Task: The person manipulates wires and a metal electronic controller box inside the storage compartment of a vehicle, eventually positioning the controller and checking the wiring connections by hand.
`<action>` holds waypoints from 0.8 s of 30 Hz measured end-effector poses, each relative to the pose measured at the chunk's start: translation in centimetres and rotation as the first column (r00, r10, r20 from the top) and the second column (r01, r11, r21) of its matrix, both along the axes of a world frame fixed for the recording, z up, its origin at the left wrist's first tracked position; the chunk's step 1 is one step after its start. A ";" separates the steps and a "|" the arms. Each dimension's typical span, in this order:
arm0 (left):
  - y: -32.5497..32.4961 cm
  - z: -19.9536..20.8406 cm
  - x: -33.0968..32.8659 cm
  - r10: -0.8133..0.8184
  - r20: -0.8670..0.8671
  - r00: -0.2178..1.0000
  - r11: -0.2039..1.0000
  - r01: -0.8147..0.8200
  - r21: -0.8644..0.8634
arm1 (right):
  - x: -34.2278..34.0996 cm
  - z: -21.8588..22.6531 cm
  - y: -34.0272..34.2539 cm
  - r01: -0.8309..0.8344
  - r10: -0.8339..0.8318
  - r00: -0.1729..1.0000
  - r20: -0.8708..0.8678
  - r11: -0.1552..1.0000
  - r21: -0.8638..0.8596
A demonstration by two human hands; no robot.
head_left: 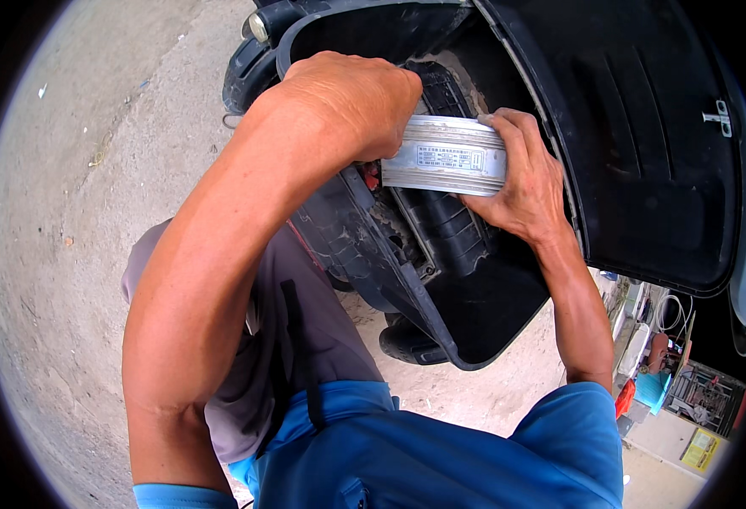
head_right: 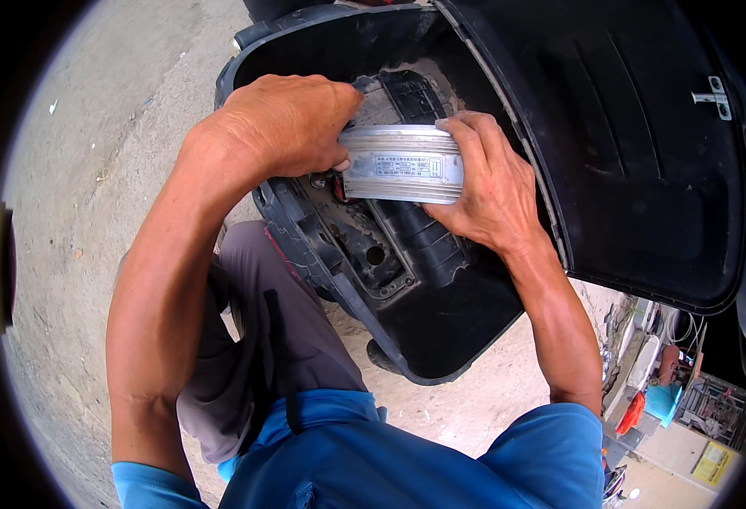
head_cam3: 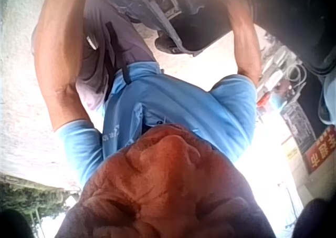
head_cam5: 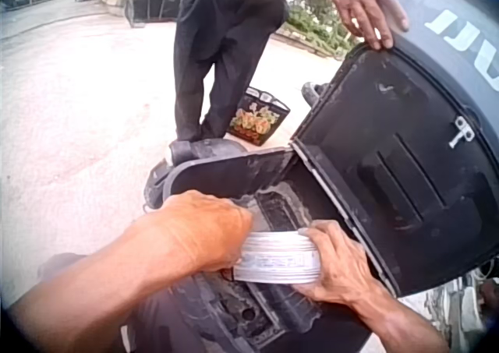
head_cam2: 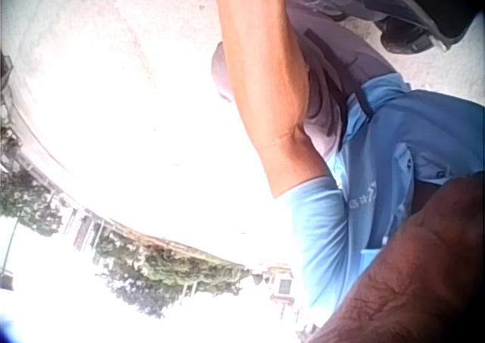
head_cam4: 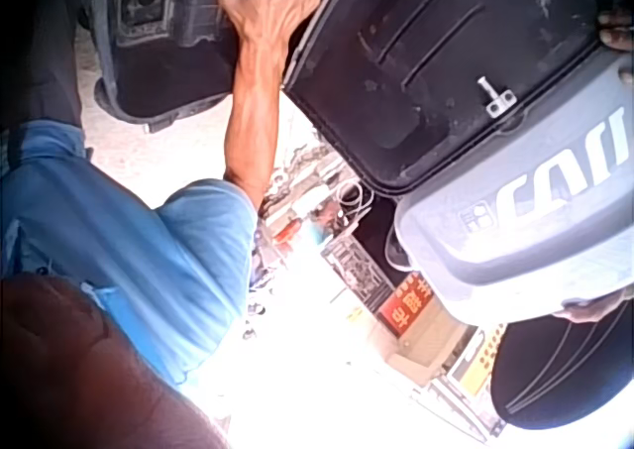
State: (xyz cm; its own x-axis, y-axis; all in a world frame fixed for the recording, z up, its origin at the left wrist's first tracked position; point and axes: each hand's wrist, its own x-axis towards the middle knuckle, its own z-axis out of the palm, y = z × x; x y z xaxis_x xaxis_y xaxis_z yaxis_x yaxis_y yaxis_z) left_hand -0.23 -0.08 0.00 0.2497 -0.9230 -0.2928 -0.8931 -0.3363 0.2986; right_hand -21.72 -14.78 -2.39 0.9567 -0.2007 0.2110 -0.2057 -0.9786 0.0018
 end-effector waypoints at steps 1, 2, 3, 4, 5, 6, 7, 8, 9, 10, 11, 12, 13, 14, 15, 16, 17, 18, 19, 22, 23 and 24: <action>0.0 0.1 0.0 0.000 0.004 1.000 1.000 0.000 0.000 | 0.0 0.0 0.0 -0.001 0.001 1.000 0.000 1.000 -0.002; 0.0 0.2 0.0 -0.001 0.008 1.000 1.000 0.001 0.000 | 0.0 0.0 0.0 -0.001 0.001 1.000 0.001 1.000 -0.004; 0.0 0.1 0.0 0.000 0.008 1.000 1.000 0.000 0.000 | 0.0 0.0 0.0 -0.002 0.002 1.000 0.001 1.000 -0.004; 0.0 0.1 -0.1 0.005 0.009 1.000 1.000 -0.005 0.000 | 0.0 0.0 0.0 -0.002 0.002 1.000 0.001 1.000 -0.002; 0.0 0.0 -0.1 0.010 0.011 1.000 1.000 -0.010 0.001 | 0.0 -0.1 0.0 -0.003 0.003 1.000 0.001 1.000 0.000; -0.1 -0.2 -0.1 0.011 0.011 1.000 1.000 -0.011 0.000 | 0.0 -0.1 0.0 -0.004 0.004 1.000 0.001 1.000 0.000; -0.1 -0.3 -0.1 0.012 0.015 1.000 1.000 -0.012 -0.005 | 0.0 -0.1 0.0 0.000 0.000 1.000 -0.001 1.000 0.001; -0.1 -0.4 -0.1 0.013 0.018 1.000 1.000 -0.013 -0.010 | 0.0 0.0 0.0 0.003 -0.003 1.000 -0.003 1.000 0.002; -0.1 -0.4 -0.1 0.014 0.018 1.000 1.000 -0.014 -0.010 | 0.1 0.0 0.0 0.002 -0.002 1.000 -0.004 1.000 0.003; -0.1 -0.3 0.0 0.011 0.021 1.000 1.000 -0.011 -0.007 | 0.1 0.0 0.1 0.003 -0.003 1.000 -0.006 1.000 0.004; -0.1 -0.2 0.0 0.008 0.025 1.000 1.000 -0.008 -0.004 | 0.1 0.0 0.1 0.003 -0.003 1.000 -0.008 1.000 0.006; -0.1 -0.2 0.0 0.008 0.025 1.000 1.000 -0.008 -0.004 | 0.1 0.0 0.1 0.002 -0.002 1.000 -0.008 1.000 0.007; 0.0 -0.1 0.0 0.012 0.022 1.000 1.000 -0.012 -0.001 | 0.1 0.0 0.1 -0.001 0.001 1.000 -0.006 1.000 0.007; 0.0 -0.1 0.0 0.015 0.019 1.000 1.000 -0.015 0.001 | 0.2 0.0 0.1 -0.004 0.004 1.000 -0.003 1.000 0.008; -0.1 -0.1 0.0 0.013 0.018 1.000 1.000 -0.013 0.001 | 0.1 0.0 0.0 -0.002 0.002 1.000 -0.004 1.000 0.008; -0.1 -0.1 0.0 0.006 0.013 1.000 1.000 -0.006 -0.002 | 0.1 0.0 0.0 -0.006 0.006 1.000 -0.003 1.000 0.004; -0.1 -0.1 0.1 0.000 0.007 1.000 1.000 0.000 -0.004 | 0.0 0.0 0.0 -0.009 0.009 1.000 -0.002 1.000 0.001; -0.1 -0.1 0.1 0.001 0.008 1.000 1.000 -0.001 -0.003 | 0.1 0.0 0.0 -0.010 0.010 1.000 -0.001 1.000 0.001; 0.0 0.0 0.2 -0.001 0.006 1.000 1.000 0.001 -0.007 | 0.1 0.1 0.0 -0.016 0.016 1.000 0.001 1.000 0.001; 0.0 0.2 0.2 -0.002 0.004 1.000 1.000 0.002 -0.005 | 0.1 0.0 -0.1 -0.022 0.022 1.000 0.005 1.000 0.001; 0.0 0.2 0.1 0.001 0.004 1.000 1.000 -0.001 0.001 | 0.1 0.0 -0.1 -0.024 0.024 1.000 0.007 1.000 0.001; 0.0 0.2 0.1 0.001 0.004 1.000 1.000 -0.001 0.000 | 0.1 0.0 -0.1 -0.024 0.024 1.000 0.007 1.000 0.001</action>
State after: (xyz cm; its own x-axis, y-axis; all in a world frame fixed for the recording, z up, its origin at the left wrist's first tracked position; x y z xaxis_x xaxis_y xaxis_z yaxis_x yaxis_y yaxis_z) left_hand -0.10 -0.07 0.17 0.2516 -0.9227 -0.2921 -0.8943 -0.3370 0.2945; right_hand -21.62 -14.86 -2.40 0.9597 -0.1778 0.2176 -0.1821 -0.9833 -0.0004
